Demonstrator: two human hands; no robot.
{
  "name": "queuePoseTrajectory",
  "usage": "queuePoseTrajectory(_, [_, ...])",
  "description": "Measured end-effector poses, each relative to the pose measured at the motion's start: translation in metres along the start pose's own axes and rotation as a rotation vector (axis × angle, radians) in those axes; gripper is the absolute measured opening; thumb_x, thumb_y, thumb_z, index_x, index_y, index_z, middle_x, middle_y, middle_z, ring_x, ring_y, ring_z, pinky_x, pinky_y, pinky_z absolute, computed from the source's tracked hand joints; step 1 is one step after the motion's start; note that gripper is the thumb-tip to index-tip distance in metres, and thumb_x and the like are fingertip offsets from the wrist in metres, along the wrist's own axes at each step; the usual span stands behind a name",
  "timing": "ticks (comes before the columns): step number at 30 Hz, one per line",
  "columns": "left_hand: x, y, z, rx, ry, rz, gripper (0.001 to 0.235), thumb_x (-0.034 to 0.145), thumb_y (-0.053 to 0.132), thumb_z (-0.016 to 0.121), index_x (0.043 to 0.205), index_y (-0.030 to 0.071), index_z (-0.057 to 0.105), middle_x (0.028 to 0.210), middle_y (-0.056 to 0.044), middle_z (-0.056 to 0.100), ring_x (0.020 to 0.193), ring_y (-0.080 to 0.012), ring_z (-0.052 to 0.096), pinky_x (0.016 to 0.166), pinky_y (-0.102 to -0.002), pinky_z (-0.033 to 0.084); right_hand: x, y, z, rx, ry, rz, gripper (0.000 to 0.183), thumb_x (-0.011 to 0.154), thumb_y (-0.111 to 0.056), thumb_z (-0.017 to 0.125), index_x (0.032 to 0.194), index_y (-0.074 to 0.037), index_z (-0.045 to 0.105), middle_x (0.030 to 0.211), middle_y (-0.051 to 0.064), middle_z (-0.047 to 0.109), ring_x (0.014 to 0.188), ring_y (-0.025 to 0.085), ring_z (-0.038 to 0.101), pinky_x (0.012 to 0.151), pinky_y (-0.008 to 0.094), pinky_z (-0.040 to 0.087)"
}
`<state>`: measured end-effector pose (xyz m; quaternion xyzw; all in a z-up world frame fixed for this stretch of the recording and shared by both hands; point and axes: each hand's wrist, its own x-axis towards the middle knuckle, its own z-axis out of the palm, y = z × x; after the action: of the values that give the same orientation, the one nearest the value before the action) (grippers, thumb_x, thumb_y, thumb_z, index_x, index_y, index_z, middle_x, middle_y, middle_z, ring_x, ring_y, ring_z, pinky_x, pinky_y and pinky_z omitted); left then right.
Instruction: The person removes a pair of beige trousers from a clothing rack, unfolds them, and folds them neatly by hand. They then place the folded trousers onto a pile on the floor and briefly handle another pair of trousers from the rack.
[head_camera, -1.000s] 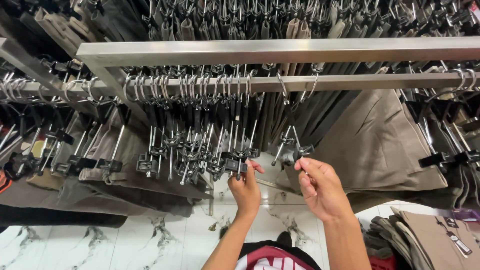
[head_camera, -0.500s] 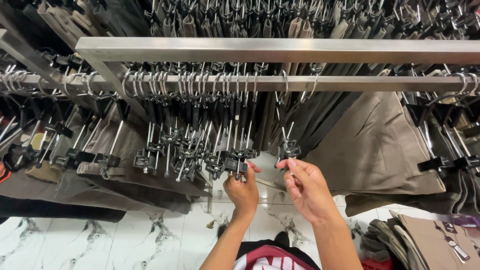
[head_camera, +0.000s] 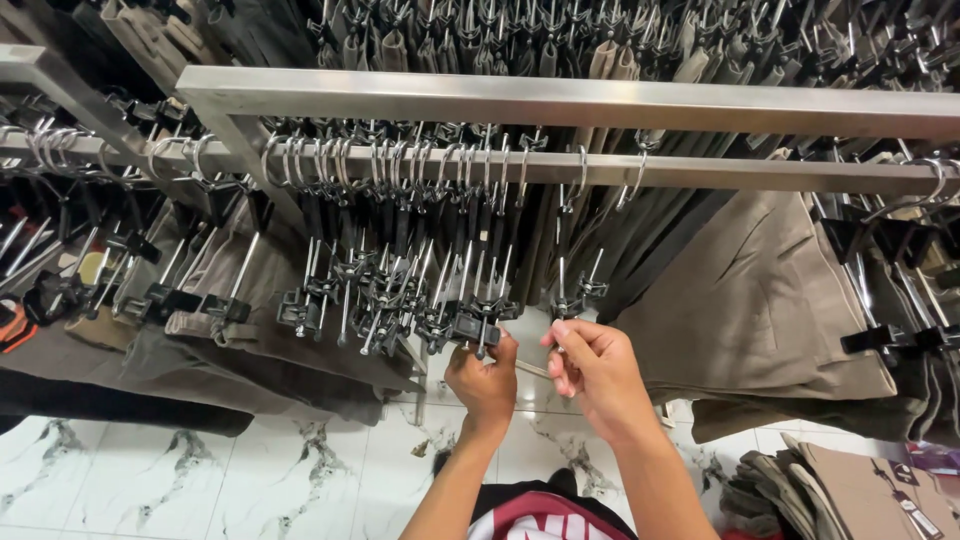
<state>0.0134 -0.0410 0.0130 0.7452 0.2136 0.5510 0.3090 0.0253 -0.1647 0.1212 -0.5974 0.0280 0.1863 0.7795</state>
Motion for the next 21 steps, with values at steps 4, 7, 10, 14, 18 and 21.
queuePoseTrajectory(4, [-0.001, -0.001, 0.002, 0.028, 0.024, 0.041, 0.026, 0.069, 0.005, 0.069, 0.051, 0.015, 0.055, 0.042, 0.001, 0.051, 0.040, -0.0232, 0.054, 0.048, -0.023, 0.047, 0.000, -0.003, 0.002, -0.007, 0.005, 0.015, 0.025, 0.098, -0.016, 0.065, 0.087, 0.006, 0.071, 0.051, 0.018, 0.059, 0.035, 0.019, 0.055, 0.034, 0.026, 0.047])
queuePoseTrajectory(7, [-0.004, -0.006, 0.006, -0.029, 0.009, 0.040, 0.027, 0.069, 0.007, 0.073, 0.051, 0.015, 0.055, 0.044, 0.003, 0.050, 0.040, -0.0227, 0.053, 0.047, -0.023, 0.047, 0.001, -0.009, 0.011, -0.023, -0.037, 0.035, 0.025, 0.098, -0.015, 0.064, 0.081, 0.005, 0.069, 0.050, 0.018, 0.059, 0.034, 0.019, 0.056, 0.033, 0.027, 0.046])
queuePoseTrajectory(10, [-0.007, -0.006, 0.009, -0.025, -0.005, 0.025, 0.027, 0.071, 0.005, 0.072, 0.052, 0.014, 0.056, 0.042, -0.001, 0.047, 0.040, -0.0260, 0.053, 0.048, -0.024, 0.047, 0.004, -0.008, 0.020, -0.022, -0.062, 0.029, 0.028, 0.099, -0.015, 0.064, 0.079, 0.004, 0.068, 0.048, 0.017, 0.058, 0.034, 0.019, 0.056, 0.033, 0.027, 0.047])
queuePoseTrajectory(14, [0.000, 0.006, 0.001, -0.132, -0.088, -0.024, 0.024, 0.080, 0.008, 0.075, 0.060, 0.011, 0.062, 0.045, -0.002, 0.054, 0.042, -0.0262, 0.056, 0.050, -0.026, 0.049, 0.005, -0.014, 0.017, -0.199, -0.085, 0.021, 0.036, 0.100, -0.021, 0.064, 0.074, 0.003, 0.070, 0.045, 0.017, 0.057, 0.031, 0.021, 0.055, 0.030, 0.029, 0.044])
queuePoseTrajectory(18, [-0.005, 0.005, -0.005, -0.265, -0.303, -0.153, 0.020, 0.080, 0.016, 0.076, 0.066, 0.010, 0.062, 0.048, -0.004, 0.059, 0.046, -0.0275, 0.056, 0.053, -0.032, 0.050, -0.005, -0.034, 0.005, -0.504, 0.039, -0.086, 0.042, 0.098, -0.025, 0.064, 0.062, -0.004, 0.070, 0.037, 0.012, 0.052, 0.028, 0.017, 0.048, 0.031, 0.027, 0.037])
queuePoseTrajectory(21, [0.005, 0.006, -0.016, -0.346, -0.475, -0.228, 0.014, 0.083, 0.018, 0.075, 0.074, 0.012, 0.065, 0.050, 0.002, 0.063, 0.043, -0.0166, 0.055, 0.052, -0.028, 0.049, -0.009, -0.051, -0.016, -0.605, 0.244, -0.237, 0.035, 0.096, -0.020, 0.066, 0.065, -0.006, 0.071, 0.039, 0.010, 0.051, 0.030, 0.016, 0.046, 0.034, 0.027, 0.035])
